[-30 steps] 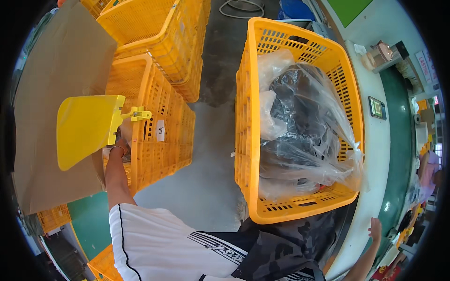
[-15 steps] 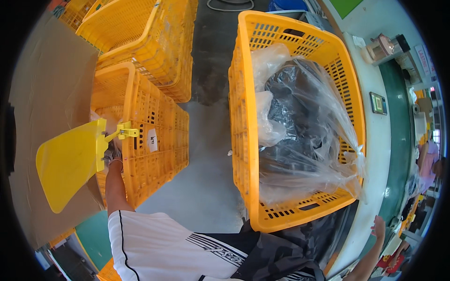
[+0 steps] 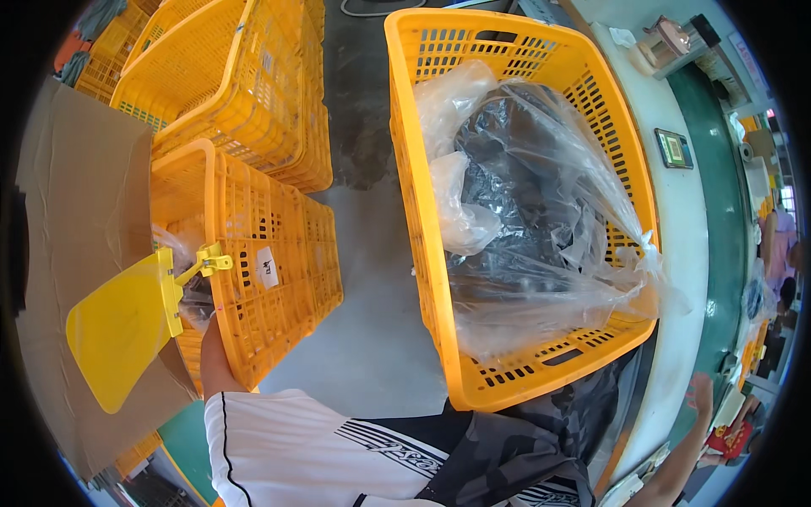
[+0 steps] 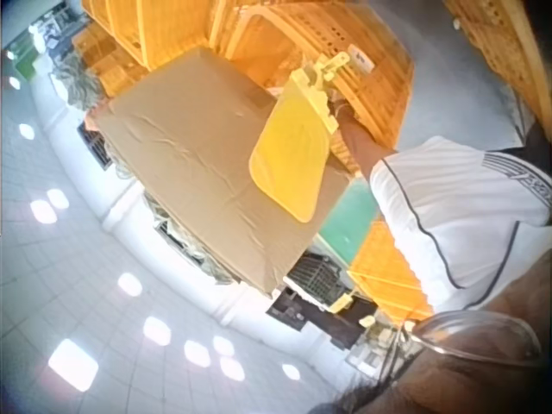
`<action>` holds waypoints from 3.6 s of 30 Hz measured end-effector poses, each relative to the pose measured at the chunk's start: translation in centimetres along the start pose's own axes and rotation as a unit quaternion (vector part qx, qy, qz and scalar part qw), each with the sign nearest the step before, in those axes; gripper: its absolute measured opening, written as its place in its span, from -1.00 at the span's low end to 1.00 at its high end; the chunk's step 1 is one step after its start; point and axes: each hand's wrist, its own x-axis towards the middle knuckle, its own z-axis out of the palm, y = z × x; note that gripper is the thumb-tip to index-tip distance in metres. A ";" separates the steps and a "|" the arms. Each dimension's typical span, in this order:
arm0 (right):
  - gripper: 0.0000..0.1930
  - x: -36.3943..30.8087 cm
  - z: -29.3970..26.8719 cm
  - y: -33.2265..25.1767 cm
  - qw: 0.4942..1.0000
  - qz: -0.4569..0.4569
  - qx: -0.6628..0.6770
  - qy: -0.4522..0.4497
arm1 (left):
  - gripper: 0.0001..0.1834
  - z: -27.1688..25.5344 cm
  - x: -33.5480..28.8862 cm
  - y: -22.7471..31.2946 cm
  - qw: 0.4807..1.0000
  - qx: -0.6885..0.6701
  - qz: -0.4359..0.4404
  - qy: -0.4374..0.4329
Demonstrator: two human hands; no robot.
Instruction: The person unpacks black slipper uppers from a plastic bag and applies a white adhesive to the inner sole area using a brush. They handle the slippers one at a time, dip the brush into a container of glue, and coat the interior surface before placing the slipper on the table.
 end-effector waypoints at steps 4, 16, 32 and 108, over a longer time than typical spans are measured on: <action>-0.49 0.4 -0.3 -0.2 1.000 0.000 -0.014 0.009 | -0.69 -0.7 -0.3 1.2 1.000 -0.023 0.010 0.011; -0.46 4.3 -3.7 1.1 1.000 -0.011 0.004 0.025 | -0.73 -7.1 -3.8 6.7 0.962 -0.239 0.095 0.089; -0.51 9.8 -1.3 0.0 0.994 -0.105 0.002 -0.016 | -0.86 -9.4 -16.1 1.3 0.530 -0.809 0.076 0.241; -0.82 -12.6 6.1 5.1 0.724 -0.260 0.454 0.449 | -0.48 -7.0 -88.9 41.9 0.188 -0.034 0.971 0.142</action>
